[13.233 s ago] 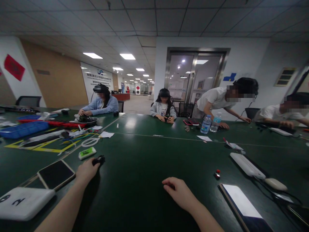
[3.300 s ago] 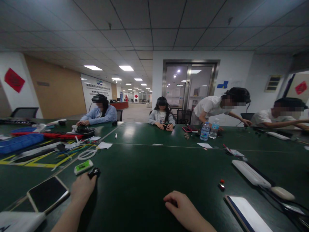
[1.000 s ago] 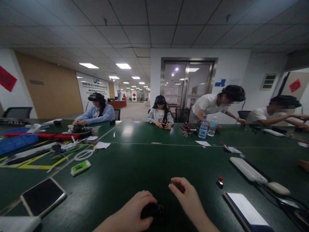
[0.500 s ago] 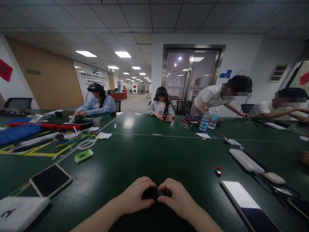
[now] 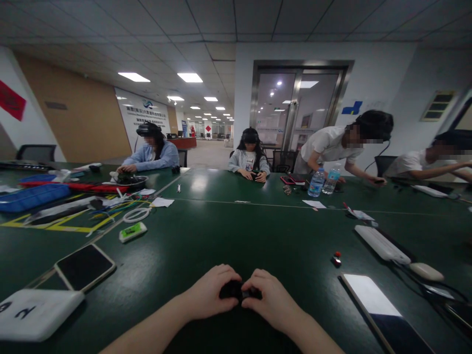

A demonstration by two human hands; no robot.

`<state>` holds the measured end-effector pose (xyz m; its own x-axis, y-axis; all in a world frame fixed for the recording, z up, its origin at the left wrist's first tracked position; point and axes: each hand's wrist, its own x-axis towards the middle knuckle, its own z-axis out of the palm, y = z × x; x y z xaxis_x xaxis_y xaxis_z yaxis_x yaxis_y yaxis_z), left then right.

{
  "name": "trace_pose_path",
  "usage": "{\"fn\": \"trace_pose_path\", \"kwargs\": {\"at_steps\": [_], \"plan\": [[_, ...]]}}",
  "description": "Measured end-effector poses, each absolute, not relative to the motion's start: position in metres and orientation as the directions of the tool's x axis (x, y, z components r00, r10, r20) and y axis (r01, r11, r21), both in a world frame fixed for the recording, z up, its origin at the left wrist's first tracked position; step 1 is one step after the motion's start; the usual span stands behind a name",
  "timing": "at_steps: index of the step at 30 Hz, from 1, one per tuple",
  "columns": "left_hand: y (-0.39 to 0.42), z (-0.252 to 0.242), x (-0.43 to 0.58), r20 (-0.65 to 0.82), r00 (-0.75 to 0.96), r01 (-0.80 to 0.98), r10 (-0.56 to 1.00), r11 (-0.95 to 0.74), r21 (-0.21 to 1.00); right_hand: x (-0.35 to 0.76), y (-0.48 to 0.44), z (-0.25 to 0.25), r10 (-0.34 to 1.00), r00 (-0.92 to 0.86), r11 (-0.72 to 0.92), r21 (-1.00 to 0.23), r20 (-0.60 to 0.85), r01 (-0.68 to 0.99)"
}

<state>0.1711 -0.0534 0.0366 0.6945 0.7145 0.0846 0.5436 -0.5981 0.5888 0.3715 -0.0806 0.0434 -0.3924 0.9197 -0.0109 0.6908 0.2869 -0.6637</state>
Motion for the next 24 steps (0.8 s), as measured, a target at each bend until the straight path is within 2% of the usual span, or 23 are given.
{"fn": "trace_pose_path", "kwargs": {"at_steps": [6, 14, 19, 22, 24], "plan": [[-0.053, 0.038, 0.171, 0.092, 0.683, 0.555, 0.724, -0.597, 0.58, 0.375, -0.078, 0.041, 0.913, -0.406, 0.284, -0.644, -0.044, 0.71], [-0.026, 0.029, 0.141, 0.113, 0.508, 0.675, 0.854, -0.477, 0.563, 0.387, -0.072, 0.029, 0.949, -0.315, 0.219, -0.741, 0.011, 0.635], [0.003, 0.021, 0.096, 0.126, 0.182, 0.82, 0.975, -0.222, 0.527, 0.398, -0.066, 0.025, 0.965, -0.26, 0.177, -0.774, 0.017, 0.608], [0.018, 0.017, 0.062, 0.121, -0.158, 0.895, 0.98, 0.09, 0.437, 0.403, -0.062, 0.024, 0.971, -0.239, 0.17, -0.771, 0.024, 0.613], [0.023, 0.016, 0.041, 0.11, -0.339, 0.872, 0.934, 0.268, 0.41, 0.405, -0.061, 0.024, 0.977, -0.214, 0.148, -0.757, 0.01, 0.637]]}}
